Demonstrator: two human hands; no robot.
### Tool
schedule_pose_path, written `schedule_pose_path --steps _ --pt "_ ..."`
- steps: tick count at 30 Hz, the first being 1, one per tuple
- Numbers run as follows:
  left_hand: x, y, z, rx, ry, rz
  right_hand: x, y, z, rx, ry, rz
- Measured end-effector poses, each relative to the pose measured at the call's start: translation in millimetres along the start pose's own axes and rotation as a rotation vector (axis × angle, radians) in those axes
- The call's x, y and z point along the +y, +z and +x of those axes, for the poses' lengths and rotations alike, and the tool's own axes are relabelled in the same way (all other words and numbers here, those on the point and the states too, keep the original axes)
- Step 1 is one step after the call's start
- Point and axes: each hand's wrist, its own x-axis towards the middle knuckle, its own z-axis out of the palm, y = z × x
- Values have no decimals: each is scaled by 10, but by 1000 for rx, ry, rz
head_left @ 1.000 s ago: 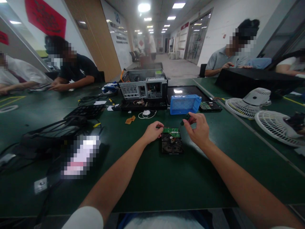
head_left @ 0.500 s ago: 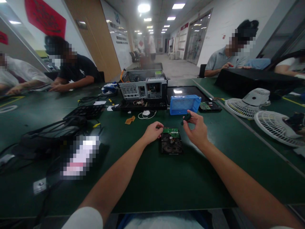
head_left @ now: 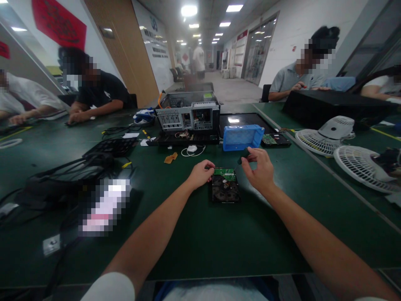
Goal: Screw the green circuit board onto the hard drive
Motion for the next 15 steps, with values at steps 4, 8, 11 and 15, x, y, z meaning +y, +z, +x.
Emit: schedule_pose_path --steps 4,8,11,15 --pt "-26 5 10 4 5 -1 18 12 -17 8 22 11" --pt "-27 13 13 9 -11 -18 43 31 -36 7 33 105" --pt "-17 11 6 3 -15 -17 51 40 -45 4 45 126" --pt "-15 2 6 -17 0 -3 45 39 -55 23 70 68"
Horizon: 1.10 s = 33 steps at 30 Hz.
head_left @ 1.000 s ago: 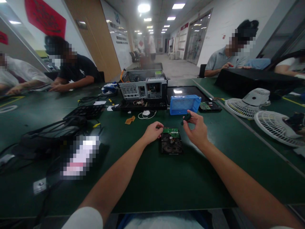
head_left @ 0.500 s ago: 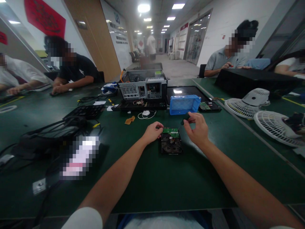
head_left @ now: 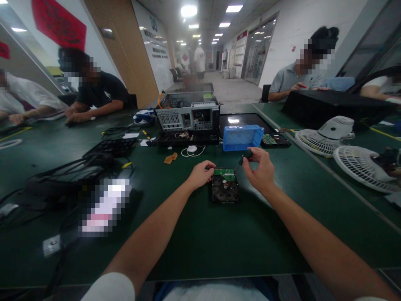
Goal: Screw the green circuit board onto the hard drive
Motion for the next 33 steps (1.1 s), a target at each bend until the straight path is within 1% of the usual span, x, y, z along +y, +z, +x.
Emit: schedule_pose_path --steps 5,11,15,21,33 --pt "-10 -10 17 -20 40 57 -25 -16 12 11 -30 -39" --pt "-2 -29 9 -25 47 117 -108 -52 59 -20 -78 -56" --pt "-11 -37 12 -33 58 120 -121 -61 58 -24 -69 -46" --pt "-18 -24 17 -42 76 121 -70 -35 21 -37 -26 -30" --pt "-22 -11 31 -36 66 117 -129 -50 59 0 -121 -105"
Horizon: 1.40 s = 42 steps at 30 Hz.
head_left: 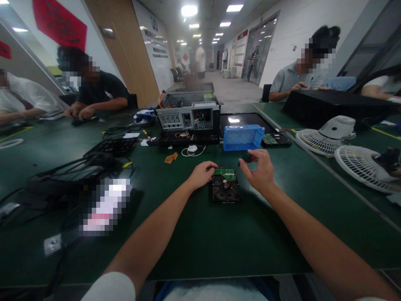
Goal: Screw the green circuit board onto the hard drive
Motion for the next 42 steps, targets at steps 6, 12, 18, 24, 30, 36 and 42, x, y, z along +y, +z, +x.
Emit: schedule_pose_path --steps 6,12,18,24,30,36,42 --pt "21 -8 -20 -7 -6 -6 13 -22 15 -30 -21 -6" --pt "30 -19 -31 -10 -5 -6 32 -17 11 -20 22 -28" --pt "10 -5 -15 3 19 -1 49 13 -16 31 51 -18" --pt "-7 -17 -7 -7 12 16 31 7 -5 19 29 4" --pt "-21 -9 0 -8 12 10 61 61 -26 16 28 126" --pt "-19 -24 -13 -37 -3 -31 101 81 -72 18 107 145" --pt "2 -46 -28 -68 -5 -59 83 71 -75 20 126 99"
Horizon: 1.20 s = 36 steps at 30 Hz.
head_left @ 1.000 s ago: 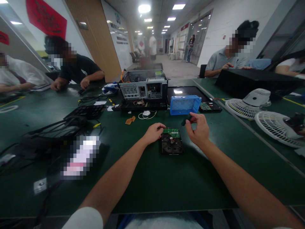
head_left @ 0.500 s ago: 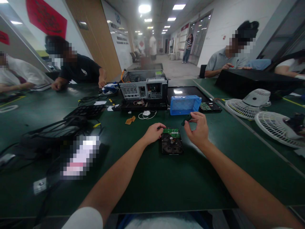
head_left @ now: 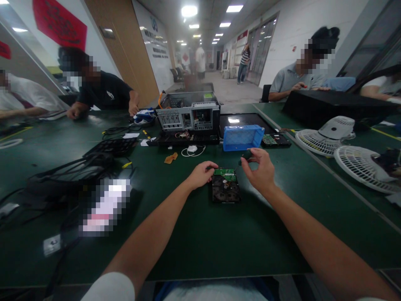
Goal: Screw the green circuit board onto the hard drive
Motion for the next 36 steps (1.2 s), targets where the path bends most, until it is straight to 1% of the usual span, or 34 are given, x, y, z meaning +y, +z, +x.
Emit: schedule_pose_path --steps 10,16,21,25,29,33,36 --pt "22 5 1 -5 19 -15 -22 -19 13 -20 -62 7" --pt "9 17 22 10 -37 -20 -81 -43 25 -36 -80 -4" --pt "59 18 5 23 -59 -15 -70 -39 31 -40 -57 76" --pt "101 14 -35 24 -31 15 -66 -43 23 -32 -20 39" --pt "82 16 -41 28 9 55 -71 -56 21 -33 -56 -14" --pt "56 14 -33 43 52 99 -81 -65 36 -54 -72 5" --pt "71 12 -40 57 51 116 -105 -70 47 -49 -64 5"
